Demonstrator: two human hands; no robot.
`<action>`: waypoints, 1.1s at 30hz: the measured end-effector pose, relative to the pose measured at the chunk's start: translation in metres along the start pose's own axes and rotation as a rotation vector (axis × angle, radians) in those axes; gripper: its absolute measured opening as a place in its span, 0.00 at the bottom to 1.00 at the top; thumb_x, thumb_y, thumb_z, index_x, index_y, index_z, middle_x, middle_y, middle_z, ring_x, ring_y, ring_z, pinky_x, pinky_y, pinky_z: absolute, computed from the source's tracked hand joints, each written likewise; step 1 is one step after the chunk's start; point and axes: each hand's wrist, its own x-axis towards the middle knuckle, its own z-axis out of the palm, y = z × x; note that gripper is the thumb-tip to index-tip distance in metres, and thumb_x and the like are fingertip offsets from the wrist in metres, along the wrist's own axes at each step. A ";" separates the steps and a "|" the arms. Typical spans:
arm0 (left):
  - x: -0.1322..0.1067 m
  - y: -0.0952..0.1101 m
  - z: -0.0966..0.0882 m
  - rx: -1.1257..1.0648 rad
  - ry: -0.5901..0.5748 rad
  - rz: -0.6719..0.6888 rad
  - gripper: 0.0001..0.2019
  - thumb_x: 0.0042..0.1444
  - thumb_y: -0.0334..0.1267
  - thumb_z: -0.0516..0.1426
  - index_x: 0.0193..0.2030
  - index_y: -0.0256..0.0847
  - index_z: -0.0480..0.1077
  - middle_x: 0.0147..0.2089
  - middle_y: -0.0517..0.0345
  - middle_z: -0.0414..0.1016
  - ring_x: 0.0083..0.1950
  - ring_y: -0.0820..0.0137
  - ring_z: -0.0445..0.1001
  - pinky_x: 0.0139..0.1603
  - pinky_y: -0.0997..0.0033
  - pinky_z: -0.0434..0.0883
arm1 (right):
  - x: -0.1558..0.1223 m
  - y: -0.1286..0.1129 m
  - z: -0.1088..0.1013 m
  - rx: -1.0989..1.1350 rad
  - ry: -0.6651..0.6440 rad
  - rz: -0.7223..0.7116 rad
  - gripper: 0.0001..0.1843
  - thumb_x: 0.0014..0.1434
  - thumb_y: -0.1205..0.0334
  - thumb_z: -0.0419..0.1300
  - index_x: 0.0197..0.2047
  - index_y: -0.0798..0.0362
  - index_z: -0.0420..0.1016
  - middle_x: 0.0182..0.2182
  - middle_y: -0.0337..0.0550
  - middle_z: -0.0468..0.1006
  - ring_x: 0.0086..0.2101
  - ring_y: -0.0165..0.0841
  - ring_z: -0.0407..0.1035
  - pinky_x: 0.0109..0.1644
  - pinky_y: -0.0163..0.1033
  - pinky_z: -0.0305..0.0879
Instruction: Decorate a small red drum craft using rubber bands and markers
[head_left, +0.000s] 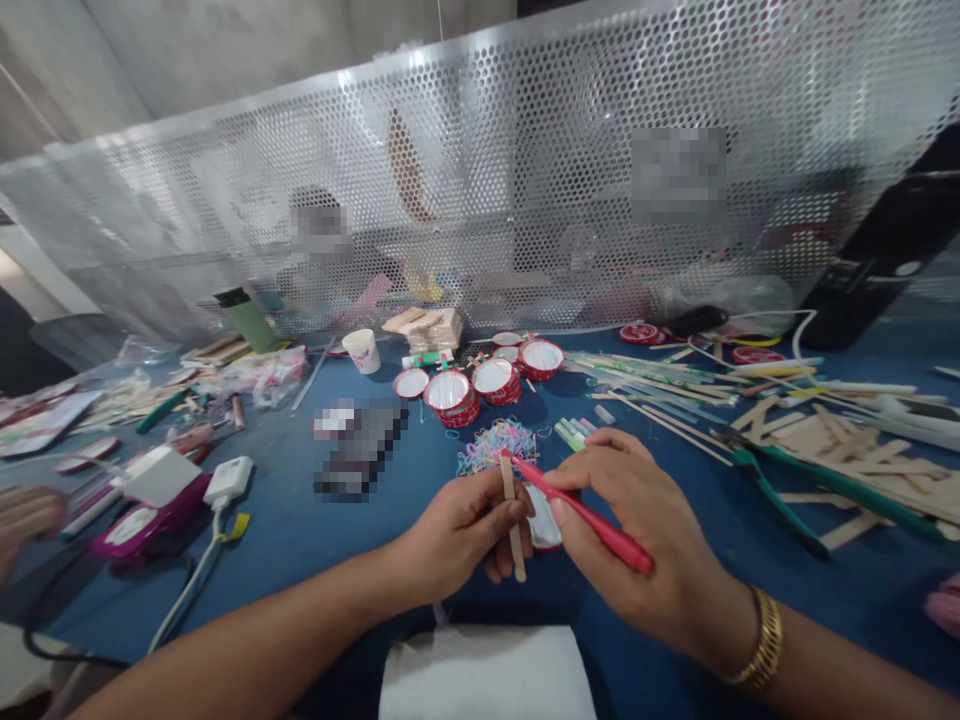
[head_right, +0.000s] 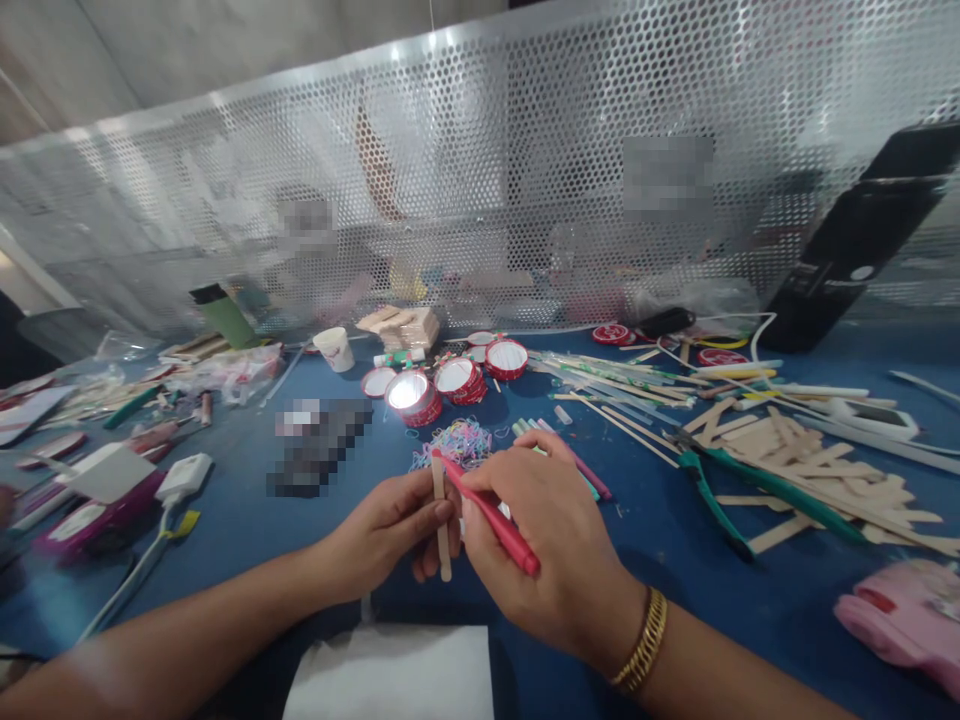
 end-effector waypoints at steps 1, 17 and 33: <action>0.000 0.000 0.000 -0.004 0.003 -0.004 0.17 0.61 0.53 0.55 0.37 0.37 0.64 0.29 0.59 0.72 0.22 0.79 0.69 0.21 0.82 0.68 | -0.001 0.000 0.000 0.001 -0.001 -0.003 0.08 0.57 0.69 0.56 0.41 0.51 0.69 0.30 0.37 0.75 0.30 0.30 0.68 0.54 0.51 0.59; 0.000 0.001 0.001 -0.001 0.008 -0.031 0.20 0.60 0.55 0.55 0.38 0.37 0.64 0.29 0.59 0.71 0.21 0.79 0.69 0.20 0.82 0.68 | 0.000 0.001 0.000 -0.006 -0.012 0.019 0.08 0.57 0.68 0.57 0.41 0.50 0.69 0.30 0.37 0.74 0.30 0.31 0.68 0.54 0.52 0.59; -0.001 0.001 0.001 0.010 0.010 -0.022 0.18 0.62 0.53 0.54 0.39 0.37 0.64 0.29 0.59 0.72 0.22 0.79 0.69 0.20 0.83 0.68 | 0.000 0.001 -0.001 -0.002 -0.017 0.015 0.08 0.56 0.69 0.57 0.40 0.50 0.69 0.29 0.37 0.74 0.29 0.31 0.67 0.53 0.52 0.60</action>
